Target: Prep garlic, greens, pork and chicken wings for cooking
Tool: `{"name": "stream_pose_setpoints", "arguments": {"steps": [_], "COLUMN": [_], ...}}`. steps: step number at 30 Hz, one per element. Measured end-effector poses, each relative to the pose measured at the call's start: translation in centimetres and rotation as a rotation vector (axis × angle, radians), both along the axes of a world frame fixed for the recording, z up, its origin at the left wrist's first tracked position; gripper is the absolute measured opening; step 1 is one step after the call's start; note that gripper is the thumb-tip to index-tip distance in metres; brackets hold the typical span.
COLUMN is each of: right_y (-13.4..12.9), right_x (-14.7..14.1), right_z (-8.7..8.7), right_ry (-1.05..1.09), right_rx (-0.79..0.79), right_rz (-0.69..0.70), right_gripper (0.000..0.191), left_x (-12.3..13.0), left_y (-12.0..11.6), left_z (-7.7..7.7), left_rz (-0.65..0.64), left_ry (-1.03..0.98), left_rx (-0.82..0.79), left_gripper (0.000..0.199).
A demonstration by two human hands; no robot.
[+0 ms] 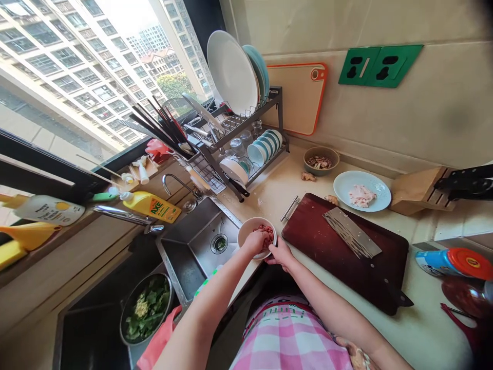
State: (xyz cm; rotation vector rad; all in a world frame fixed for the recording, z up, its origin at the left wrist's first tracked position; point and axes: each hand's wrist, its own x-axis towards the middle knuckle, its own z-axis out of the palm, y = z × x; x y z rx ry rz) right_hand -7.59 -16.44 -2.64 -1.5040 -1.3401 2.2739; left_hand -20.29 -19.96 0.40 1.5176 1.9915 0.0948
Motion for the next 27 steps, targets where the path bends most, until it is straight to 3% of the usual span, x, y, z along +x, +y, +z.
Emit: {"name": "stream_pose_setpoints", "arguments": {"steps": [7,12,16,22,25,27], "right_y": [0.0,0.0,0.0,0.1,0.1,0.1], "right_x": [0.0,-0.1,0.0,-0.1,-0.1,-0.1], "right_z": [-0.1,-0.5,-0.6,-0.5,-0.4,-0.4], "right_ry": [0.018,-0.012,-0.023,-0.038,-0.036,-0.033], "right_rx": [-0.005,0.002,0.01,0.034,0.031,0.028], "right_rz": [-0.014,-0.015,-0.005,0.022,0.03,0.028], "right_gripper": [0.035,0.038,0.042,0.043,0.042,0.041], "left_x": [0.0,-0.4,-2.1,-2.0,-2.1,-2.4], "left_y": [1.0,-1.0,-3.3,-2.0,-1.0,-0.7], "left_z": [0.5,1.2,1.8,0.0,0.4,0.8], "left_rz": [0.004,-0.141,-0.158,-0.054,-0.013,0.04], "left_ry": [0.171,0.145,0.136,0.126,0.112,0.123], "left_rx": [0.029,-0.013,-0.037,-0.102,-0.075,-0.035], "left_gripper": [0.042,0.016,0.018,0.011,0.009,0.018]}}
